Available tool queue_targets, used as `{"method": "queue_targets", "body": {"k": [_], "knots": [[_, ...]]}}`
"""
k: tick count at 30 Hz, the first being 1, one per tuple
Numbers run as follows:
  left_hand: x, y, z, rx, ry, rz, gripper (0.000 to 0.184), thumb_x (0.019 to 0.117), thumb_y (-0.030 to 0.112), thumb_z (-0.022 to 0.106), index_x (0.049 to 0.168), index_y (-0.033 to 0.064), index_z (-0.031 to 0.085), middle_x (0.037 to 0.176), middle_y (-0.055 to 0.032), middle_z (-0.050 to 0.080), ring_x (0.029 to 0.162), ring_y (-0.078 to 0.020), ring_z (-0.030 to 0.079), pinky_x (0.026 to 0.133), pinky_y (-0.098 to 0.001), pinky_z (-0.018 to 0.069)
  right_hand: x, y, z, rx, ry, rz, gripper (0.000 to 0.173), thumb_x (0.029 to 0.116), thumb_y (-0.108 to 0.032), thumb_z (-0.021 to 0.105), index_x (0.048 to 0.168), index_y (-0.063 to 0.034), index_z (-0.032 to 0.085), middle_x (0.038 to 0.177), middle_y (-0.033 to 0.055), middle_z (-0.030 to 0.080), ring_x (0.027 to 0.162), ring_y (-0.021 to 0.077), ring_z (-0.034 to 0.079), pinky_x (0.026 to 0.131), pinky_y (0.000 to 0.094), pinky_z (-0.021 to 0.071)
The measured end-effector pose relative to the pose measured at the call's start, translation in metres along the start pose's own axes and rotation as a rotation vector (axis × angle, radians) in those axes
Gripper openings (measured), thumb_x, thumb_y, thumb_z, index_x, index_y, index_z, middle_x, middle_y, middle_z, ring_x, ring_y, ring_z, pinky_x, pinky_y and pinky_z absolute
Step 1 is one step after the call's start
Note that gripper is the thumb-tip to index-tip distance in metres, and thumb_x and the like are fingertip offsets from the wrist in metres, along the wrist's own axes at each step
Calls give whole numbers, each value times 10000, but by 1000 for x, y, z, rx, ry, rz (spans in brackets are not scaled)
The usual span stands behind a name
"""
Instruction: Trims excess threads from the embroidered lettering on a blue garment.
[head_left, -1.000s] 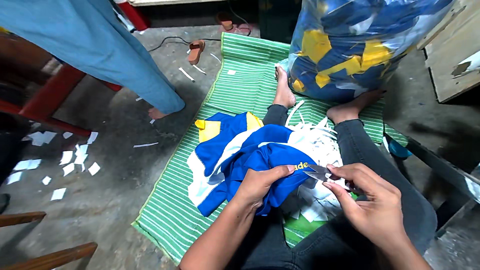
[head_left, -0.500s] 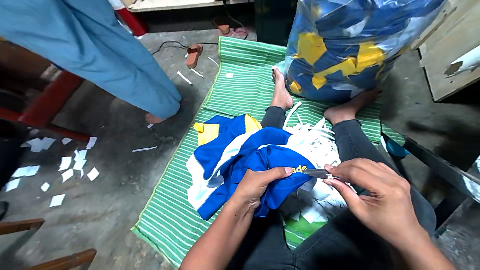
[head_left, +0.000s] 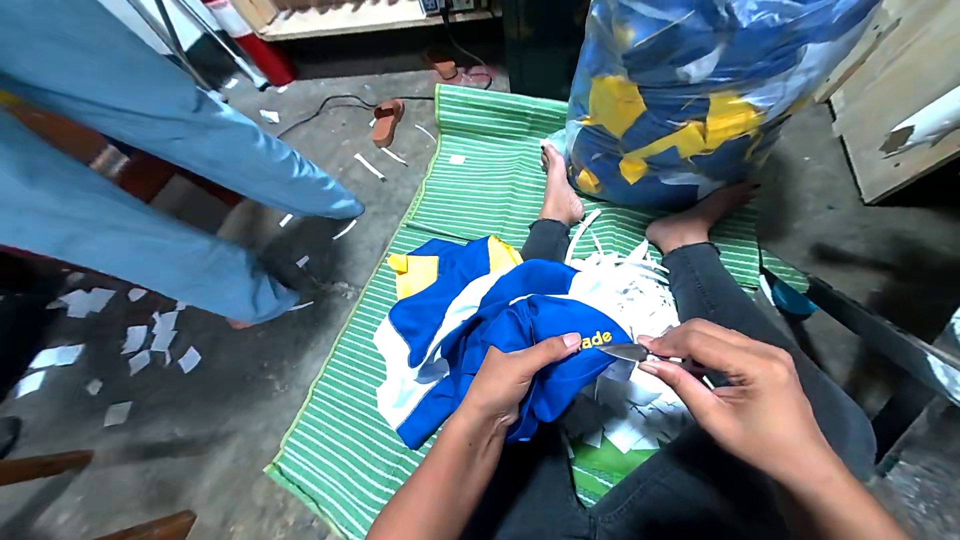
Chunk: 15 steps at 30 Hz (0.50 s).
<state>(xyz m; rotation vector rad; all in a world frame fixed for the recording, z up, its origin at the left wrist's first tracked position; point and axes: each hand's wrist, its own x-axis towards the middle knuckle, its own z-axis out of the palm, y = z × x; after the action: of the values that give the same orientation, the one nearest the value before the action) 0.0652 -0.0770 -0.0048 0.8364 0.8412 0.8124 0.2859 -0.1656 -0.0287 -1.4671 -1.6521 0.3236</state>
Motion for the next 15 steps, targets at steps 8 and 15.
{"method": "queue_targets", "body": {"k": [8,15], "knots": [[-2,1,2,22,13,16,137,875,-55,681,994,12,669,869,-66,744,832,-114,727,819,-283,610,-5,0,0,28,77,34,260,960,-330,697,1020,-97,796,938,1,733,803,-7,617,696,158,491],[-2,0,2,23,2,-16,125,886,-45,667,994,18,670,865,-63,742,827,-109,725,812,-280,609,-3,-3,-6,-60,40,25,257,978,-350,665,1000,-135,805,924,-9,747,785,36,638,707,252,501]]}}
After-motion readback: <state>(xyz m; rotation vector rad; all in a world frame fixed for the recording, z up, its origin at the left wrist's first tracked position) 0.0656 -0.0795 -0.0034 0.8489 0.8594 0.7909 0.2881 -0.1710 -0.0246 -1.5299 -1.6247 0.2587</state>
